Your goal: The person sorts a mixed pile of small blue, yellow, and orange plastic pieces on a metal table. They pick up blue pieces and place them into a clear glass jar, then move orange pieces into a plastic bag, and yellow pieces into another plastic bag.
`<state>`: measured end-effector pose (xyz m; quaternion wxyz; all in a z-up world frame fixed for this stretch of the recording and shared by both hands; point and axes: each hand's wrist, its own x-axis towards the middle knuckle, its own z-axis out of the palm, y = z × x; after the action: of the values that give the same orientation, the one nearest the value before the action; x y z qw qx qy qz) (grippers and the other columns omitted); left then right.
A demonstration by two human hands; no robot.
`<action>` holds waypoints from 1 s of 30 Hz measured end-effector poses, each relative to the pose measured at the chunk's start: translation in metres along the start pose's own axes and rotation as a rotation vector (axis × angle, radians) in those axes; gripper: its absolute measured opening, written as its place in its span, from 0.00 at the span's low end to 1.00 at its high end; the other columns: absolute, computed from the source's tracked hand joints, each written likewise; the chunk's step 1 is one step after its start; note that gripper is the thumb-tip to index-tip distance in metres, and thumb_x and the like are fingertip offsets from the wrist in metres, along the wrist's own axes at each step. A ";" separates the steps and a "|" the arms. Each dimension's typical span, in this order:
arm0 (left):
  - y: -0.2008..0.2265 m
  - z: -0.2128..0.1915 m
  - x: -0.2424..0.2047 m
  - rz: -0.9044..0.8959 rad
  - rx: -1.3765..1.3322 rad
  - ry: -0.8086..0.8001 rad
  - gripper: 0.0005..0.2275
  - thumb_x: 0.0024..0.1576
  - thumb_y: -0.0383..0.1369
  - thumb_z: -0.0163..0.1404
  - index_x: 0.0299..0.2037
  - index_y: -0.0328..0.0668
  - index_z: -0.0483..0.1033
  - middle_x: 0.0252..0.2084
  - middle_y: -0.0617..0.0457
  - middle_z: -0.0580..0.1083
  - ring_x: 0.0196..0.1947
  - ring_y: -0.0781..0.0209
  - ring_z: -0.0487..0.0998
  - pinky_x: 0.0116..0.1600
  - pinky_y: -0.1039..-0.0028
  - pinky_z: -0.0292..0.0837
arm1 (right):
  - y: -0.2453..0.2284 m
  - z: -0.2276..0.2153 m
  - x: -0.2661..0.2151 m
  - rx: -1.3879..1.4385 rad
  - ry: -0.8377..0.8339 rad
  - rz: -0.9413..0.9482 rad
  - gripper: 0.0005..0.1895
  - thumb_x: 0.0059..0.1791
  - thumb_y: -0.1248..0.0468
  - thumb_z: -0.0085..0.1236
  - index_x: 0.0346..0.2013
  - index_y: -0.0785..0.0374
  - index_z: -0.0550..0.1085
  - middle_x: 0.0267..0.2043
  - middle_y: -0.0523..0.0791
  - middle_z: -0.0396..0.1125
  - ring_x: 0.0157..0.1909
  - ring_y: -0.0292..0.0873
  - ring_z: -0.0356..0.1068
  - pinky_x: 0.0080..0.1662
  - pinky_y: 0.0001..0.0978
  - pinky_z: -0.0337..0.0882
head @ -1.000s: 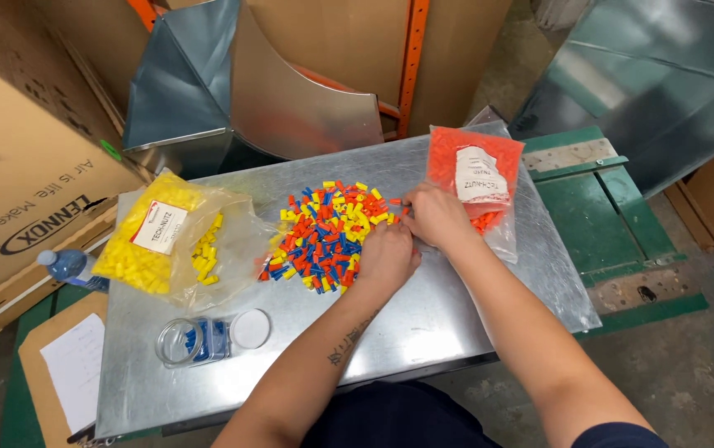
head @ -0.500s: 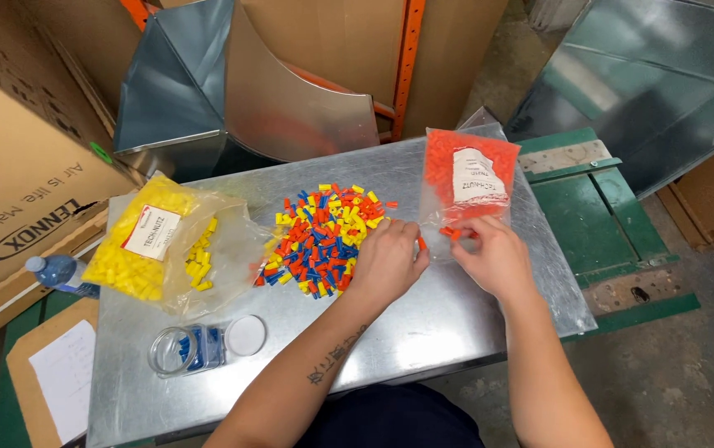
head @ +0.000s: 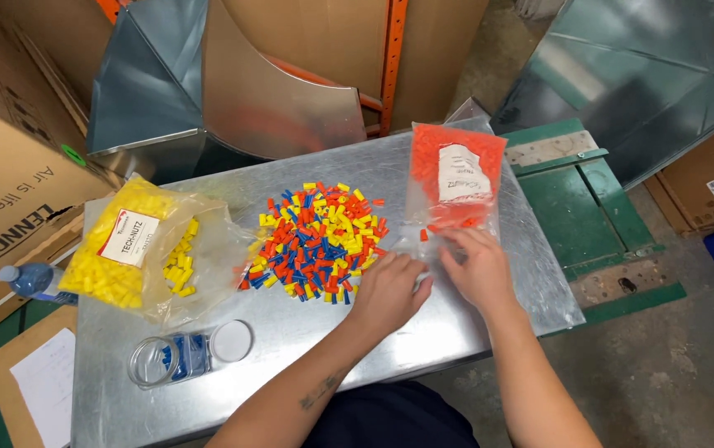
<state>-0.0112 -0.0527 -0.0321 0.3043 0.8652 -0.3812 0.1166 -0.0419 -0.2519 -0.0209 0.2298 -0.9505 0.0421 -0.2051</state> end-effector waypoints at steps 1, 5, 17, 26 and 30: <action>-0.001 -0.008 -0.013 0.002 -0.032 0.012 0.07 0.58 0.40 0.57 0.39 0.50 0.80 0.29 0.54 0.71 0.37 0.53 0.78 0.45 0.67 0.76 | -0.007 0.005 0.003 0.062 -0.007 -0.050 0.13 0.48 0.61 0.66 0.47 0.45 0.83 0.46 0.37 0.78 0.47 0.45 0.76 0.51 0.38 0.75; -0.009 -0.044 -0.057 -0.044 -0.049 -0.019 0.06 0.60 0.38 0.56 0.39 0.48 0.81 0.27 0.54 0.71 0.34 0.54 0.78 0.42 0.68 0.76 | -0.032 0.022 0.040 0.062 -0.108 -0.185 0.11 0.49 0.64 0.64 0.45 0.49 0.84 0.44 0.39 0.79 0.48 0.46 0.77 0.53 0.39 0.75; -0.044 -0.128 -0.128 -0.457 0.013 0.129 0.04 0.61 0.35 0.55 0.37 0.50 0.80 0.25 0.59 0.71 0.30 0.58 0.70 0.33 0.66 0.67 | -0.068 0.043 0.114 -0.356 -0.786 -0.277 0.18 0.53 0.51 0.61 0.56 0.50 0.77 0.50 0.44 0.75 0.55 0.51 0.71 0.53 0.48 0.71; -0.051 -0.136 -0.103 -0.455 0.029 0.232 0.01 0.56 0.28 0.60 0.35 0.45 0.84 0.21 0.58 0.71 0.28 0.59 0.75 0.38 0.71 0.73 | -0.071 0.029 0.108 -0.260 -0.854 -0.058 0.15 0.47 0.48 0.66 0.42 0.50 0.80 0.39 0.40 0.80 0.52 0.51 0.78 0.56 0.47 0.74; -0.056 -0.135 -0.091 -0.393 0.064 0.237 0.01 0.56 0.29 0.61 0.35 0.47 0.84 0.22 0.58 0.70 0.29 0.59 0.76 0.38 0.71 0.74 | -0.080 0.012 0.093 -0.190 -0.791 0.007 0.12 0.48 0.51 0.65 0.40 0.51 0.81 0.37 0.41 0.78 0.51 0.54 0.78 0.54 0.50 0.75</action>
<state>-0.0286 0.1134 0.0107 0.3361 0.9123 -0.1628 0.1681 0.0466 -0.1924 0.0401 0.1401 -0.9729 -0.0275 0.1818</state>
